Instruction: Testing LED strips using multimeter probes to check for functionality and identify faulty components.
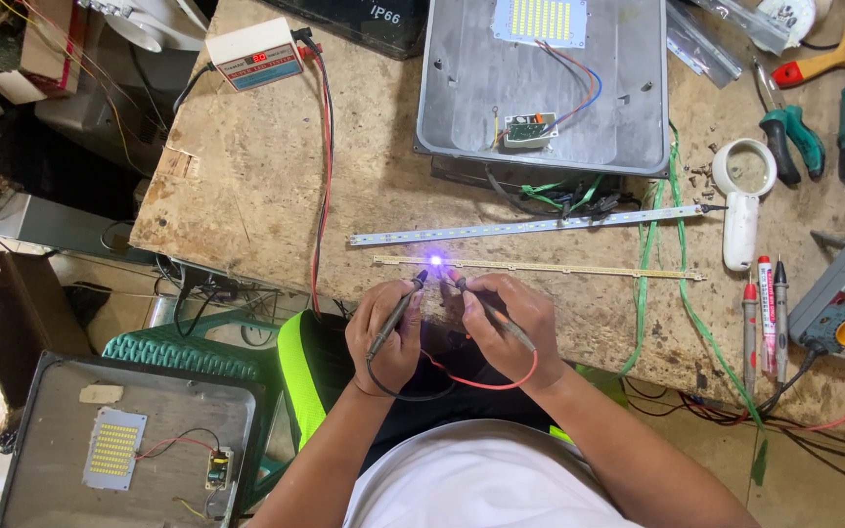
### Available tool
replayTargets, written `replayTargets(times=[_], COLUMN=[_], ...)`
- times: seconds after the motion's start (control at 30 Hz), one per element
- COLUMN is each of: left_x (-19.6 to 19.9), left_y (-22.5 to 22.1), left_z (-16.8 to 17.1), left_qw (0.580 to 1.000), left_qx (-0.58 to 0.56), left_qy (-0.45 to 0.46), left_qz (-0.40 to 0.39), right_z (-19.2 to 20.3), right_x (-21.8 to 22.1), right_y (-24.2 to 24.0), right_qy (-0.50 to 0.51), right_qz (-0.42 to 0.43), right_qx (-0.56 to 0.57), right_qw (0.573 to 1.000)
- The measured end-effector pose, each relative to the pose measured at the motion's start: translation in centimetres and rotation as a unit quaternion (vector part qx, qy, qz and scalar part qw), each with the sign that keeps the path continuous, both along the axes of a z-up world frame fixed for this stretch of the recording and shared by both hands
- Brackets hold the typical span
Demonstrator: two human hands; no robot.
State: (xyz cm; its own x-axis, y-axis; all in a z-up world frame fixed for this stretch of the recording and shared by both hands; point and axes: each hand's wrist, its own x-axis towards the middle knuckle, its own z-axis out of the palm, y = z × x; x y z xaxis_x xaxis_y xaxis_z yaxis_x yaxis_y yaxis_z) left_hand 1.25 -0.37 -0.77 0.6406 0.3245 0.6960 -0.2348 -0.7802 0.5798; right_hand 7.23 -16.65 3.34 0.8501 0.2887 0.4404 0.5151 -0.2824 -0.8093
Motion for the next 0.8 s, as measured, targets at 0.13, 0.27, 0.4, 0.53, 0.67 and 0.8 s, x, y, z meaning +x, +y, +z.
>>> replayTargets(times=[0.13, 0.27, 0.4, 0.53, 0.67, 0.8], left_x=[-0.06, -0.04, -0.06, -0.05, 0.05, -0.04], left_y=[0.13, 0.15, 0.19, 0.24, 0.25, 0.26], left_z=[-0.12, -0.14, -0.15, -0.25, -0.32, -0.2], left_qw=[1.0, 1.0, 1.0, 1.0, 1.0, 1.0], left_qx=[0.002, 0.001, 0.002, -0.003, -0.002, -0.004], left_qy=[0.003, 0.0, 0.0, -0.003, -0.007, -0.007], left_qz=[-0.002, -0.005, -0.005, -0.007, -0.012, -0.017], right_z=[-0.2, -0.25, -0.32, -0.31, 0.0, -0.36], right_x=[-0.03, -0.03, -0.02, 0.0, 0.0, 0.08], right_y=[-0.01, -0.06, -0.02, -0.04, 0.04, -0.05], right_qy=[0.004, 0.003, 0.0, 0.003, 0.002, -0.003], right_qz=[-0.001, -0.002, -0.004, -0.004, -0.003, -0.003], right_qx=[0.0, -0.003, -0.005, -0.009, -0.006, -0.001], right_qw=[1.0, 1.0, 1.0, 1.0, 1.0, 1.0])
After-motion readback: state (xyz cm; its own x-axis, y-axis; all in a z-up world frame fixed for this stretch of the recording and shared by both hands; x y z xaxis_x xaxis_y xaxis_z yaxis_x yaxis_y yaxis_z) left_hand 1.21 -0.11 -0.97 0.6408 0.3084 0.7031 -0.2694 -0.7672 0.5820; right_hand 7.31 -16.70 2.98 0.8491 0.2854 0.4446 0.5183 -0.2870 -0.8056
